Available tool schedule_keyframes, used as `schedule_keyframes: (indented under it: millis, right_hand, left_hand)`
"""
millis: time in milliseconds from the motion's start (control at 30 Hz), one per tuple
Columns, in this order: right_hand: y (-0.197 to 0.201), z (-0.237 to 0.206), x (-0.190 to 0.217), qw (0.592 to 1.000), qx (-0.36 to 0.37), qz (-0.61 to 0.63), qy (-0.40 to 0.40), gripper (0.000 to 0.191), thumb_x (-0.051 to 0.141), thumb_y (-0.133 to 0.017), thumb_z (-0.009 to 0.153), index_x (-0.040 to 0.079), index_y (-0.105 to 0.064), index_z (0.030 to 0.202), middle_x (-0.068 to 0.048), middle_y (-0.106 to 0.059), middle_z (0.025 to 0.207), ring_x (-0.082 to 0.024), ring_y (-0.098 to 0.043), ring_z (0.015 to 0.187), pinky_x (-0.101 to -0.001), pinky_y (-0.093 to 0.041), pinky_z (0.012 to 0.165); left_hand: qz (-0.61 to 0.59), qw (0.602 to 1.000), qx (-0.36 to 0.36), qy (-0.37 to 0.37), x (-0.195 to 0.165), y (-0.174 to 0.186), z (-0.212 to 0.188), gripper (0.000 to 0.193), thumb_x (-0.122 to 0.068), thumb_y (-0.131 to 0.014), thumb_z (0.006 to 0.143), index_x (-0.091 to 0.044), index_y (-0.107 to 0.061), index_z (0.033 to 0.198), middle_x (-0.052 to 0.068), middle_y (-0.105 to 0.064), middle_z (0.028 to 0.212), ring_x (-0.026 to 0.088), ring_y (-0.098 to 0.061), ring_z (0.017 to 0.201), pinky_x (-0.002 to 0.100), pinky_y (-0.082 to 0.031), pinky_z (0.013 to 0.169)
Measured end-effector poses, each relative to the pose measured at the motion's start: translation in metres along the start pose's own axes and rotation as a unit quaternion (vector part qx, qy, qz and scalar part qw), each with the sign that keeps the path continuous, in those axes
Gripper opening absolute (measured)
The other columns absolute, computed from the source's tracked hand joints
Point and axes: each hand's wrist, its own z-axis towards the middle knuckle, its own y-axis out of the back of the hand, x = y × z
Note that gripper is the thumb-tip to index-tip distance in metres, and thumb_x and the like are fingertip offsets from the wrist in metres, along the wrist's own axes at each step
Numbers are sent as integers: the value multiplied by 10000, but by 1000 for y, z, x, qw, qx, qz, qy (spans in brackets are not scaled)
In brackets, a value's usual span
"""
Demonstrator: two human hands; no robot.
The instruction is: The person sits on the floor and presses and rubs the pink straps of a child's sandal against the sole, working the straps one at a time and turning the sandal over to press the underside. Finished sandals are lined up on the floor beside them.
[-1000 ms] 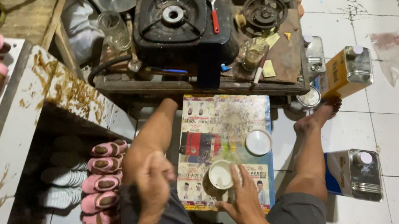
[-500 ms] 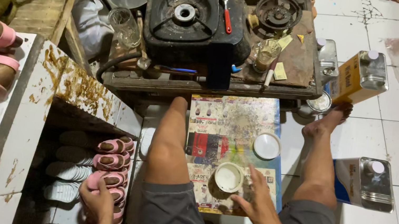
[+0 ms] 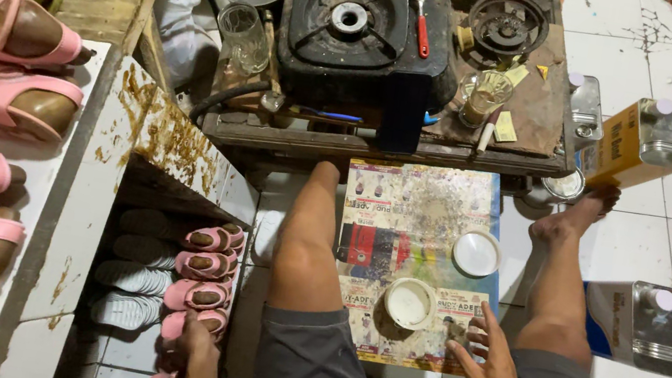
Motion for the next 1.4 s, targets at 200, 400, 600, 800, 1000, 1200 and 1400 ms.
schedule_keyframes:
  millis: [200, 400, 600, 800, 1000, 1200, 1400]
  right_hand:
    - [0, -8, -1, 996, 17, 27, -86, 871, 131, -751, 824, 162, -333, 1587, -178, -663, 1271, -243, -714, 985, -364, -620, 801]
    - [-1, -7, 1, 997, 28, 30, -68, 825, 134, -743, 851, 134, -353, 1578, -173, -672, 1238, -237, -691, 1016, -371, -596, 827]
    - [-1, -6, 11, 997, 38, 39, 57, 673, 149, -749, 876, 71, -486, 1490, -189, -647, 1295, -270, -632, 1146, -372, -544, 939]
    - [-7, 0, 18, 952, 107, -184, 220, 702, 355, -780, 865, 130, -540, 1484, -290, -367, 1552, -476, -367, 1415, -526, -333, 1152]
    - [-18, 18, 24, 925, 77, -216, 301, 654, 437, -751, 908, 129, -559, 1451, -274, -347, 1586, -478, -339, 1458, -556, -336, 1187]
    - [-15, 29, 22, 885, 49, -262, 382, 585, 413, -786, 866, 142, -606, 1353, -223, -412, 1565, -423, -392, 1449, -576, -318, 1212]
    - [0, 22, 9, 883, 68, -242, 395, 479, 349, -808, 848, 61, -691, 1212, -249, -498, 1462, -445, -439, 1382, -565, -365, 1168]
  left_hand:
    - [-91, 992, 48, 78, 1, -2, 15, 585, -314, -629, 836, -23, -510, 1330, 203, -626, 1249, 376, -649, 1114, 493, -556, 919]
    - [-252, 947, 143, 141, 13, 20, 21, 461, -175, -556, 820, -43, -567, 1262, 154, -691, 1192, 337, -684, 1113, 483, -566, 955]
    - [-649, 567, 507, 27, 35, 67, 10, 249, -265, -639, 981, -137, -539, 1170, 63, -613, 1202, 260, -602, 1169, 527, -503, 1160]
    - [-524, 673, 512, -104, -4, 54, -16, 684, -498, -693, 965, -114, -475, 1488, 16, -596, 1389, 199, -604, 1280, 396, -527, 1116]
    - [-456, 547, 696, -88, -24, 52, -94, 842, -575, -762, 959, -33, -449, 1523, 205, -606, 1287, 327, -669, 1108, 462, -597, 918]
    - [-372, 561, 737, -57, -10, 40, -149, 879, -495, -817, 894, -15, -416, 1511, 136, -598, 1353, 303, -638, 1203, 488, -556, 1046]
    - [-339, 624, 664, -234, 10, 49, -160, 757, -311, -880, 914, 38, -496, 1465, 142, -600, 1358, 269, -622, 1251, 426, -488, 1120]
